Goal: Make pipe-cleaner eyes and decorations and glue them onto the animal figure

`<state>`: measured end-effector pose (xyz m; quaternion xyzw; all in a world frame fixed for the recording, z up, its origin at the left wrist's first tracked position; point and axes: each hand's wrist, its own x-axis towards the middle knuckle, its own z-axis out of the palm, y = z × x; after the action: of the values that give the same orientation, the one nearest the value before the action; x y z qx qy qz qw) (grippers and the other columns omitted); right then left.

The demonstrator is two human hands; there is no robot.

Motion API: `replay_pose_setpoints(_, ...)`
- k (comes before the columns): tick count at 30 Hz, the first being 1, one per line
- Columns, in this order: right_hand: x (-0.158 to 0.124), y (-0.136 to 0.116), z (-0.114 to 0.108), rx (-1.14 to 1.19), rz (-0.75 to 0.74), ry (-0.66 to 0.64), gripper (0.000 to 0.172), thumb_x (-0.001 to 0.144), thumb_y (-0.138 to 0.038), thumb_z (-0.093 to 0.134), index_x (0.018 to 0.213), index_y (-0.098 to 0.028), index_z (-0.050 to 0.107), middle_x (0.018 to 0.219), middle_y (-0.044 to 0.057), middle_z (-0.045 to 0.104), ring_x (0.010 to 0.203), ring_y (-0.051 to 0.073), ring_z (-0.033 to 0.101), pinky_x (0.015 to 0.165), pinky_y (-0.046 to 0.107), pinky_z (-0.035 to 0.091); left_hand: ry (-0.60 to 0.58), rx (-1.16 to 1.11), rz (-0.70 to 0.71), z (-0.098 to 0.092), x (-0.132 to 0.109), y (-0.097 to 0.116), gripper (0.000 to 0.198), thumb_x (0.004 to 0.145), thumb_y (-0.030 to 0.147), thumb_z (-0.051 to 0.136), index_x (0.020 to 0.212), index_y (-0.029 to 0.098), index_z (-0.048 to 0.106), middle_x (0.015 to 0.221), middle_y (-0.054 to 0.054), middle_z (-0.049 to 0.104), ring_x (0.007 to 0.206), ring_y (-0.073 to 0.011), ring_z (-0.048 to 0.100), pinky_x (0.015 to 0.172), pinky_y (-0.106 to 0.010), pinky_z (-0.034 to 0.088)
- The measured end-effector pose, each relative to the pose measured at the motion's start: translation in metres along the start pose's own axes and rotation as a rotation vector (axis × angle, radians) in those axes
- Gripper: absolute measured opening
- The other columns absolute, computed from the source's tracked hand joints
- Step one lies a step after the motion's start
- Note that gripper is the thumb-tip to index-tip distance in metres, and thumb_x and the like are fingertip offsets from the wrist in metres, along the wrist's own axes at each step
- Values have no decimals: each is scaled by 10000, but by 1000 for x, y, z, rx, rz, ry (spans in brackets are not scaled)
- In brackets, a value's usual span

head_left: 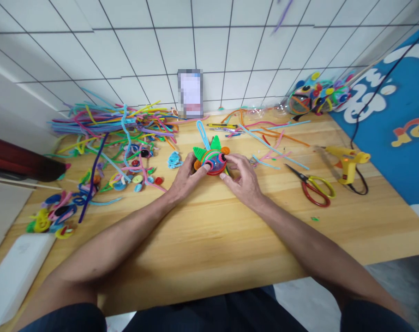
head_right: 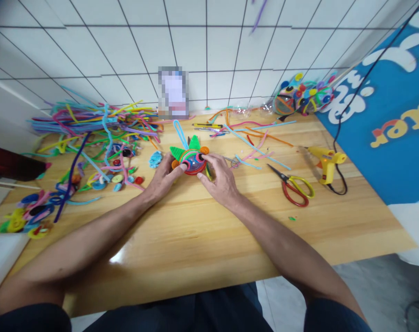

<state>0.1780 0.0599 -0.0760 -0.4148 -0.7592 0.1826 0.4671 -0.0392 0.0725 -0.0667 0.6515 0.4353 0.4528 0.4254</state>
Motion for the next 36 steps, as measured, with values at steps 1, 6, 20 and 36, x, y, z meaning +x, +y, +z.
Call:
replay_pose_setpoints(1, 0, 0, 0, 0, -2, -2, 461, 947, -285, 666, 1393, -284, 551, 1369, 121, 621, 1274, 294, 615, 993, 518, 610, -1, -1, 1, 0, 0, 0, 376, 975, 506, 647, 1198, 210, 584, 1231, -60, 659, 1196, -253, 597, 1058, -396, 455)
replay_pose_setpoints(6, 0, -1, 0, 13, 13, -6, 458, 949, -287, 659, 1394, -277, 552, 1377, 126, 616, 1280, 291, 612, 1001, 512, 607, -3, -10, 3, 0, 0, 0, 367, 973, 503, 648, 1182, 209, 584, 1230, -65, 663, 1195, -256, 598, 1059, -403, 459)
replay_pose_setpoints(20, -1, -2, 1, 38, 38, -11, 479, 943, -294, 667, 1405, -274, 542, 1379, 127, 623, 1241, 280, 645, 956, 484, 629, 0, 52, -9, -2, 1, 0, 352, 993, 518, 606, 1185, 224, 621, 1153, -54, 675, 1080, -234, 608, 1012, -394, 483)
replay_pose_setpoints(36, -3, -3, 1, 40, 52, -4, 472, 921, -280, 675, 1379, -272, 558, 1277, 104, 676, 1127, 264, 687, 896, 465, 641, 14, -49, -23, -2, 3, -5, 384, 982, 527, 621, 1253, 255, 623, 1249, -52, 693, 1198, -238, 619, 1124, -416, 468)
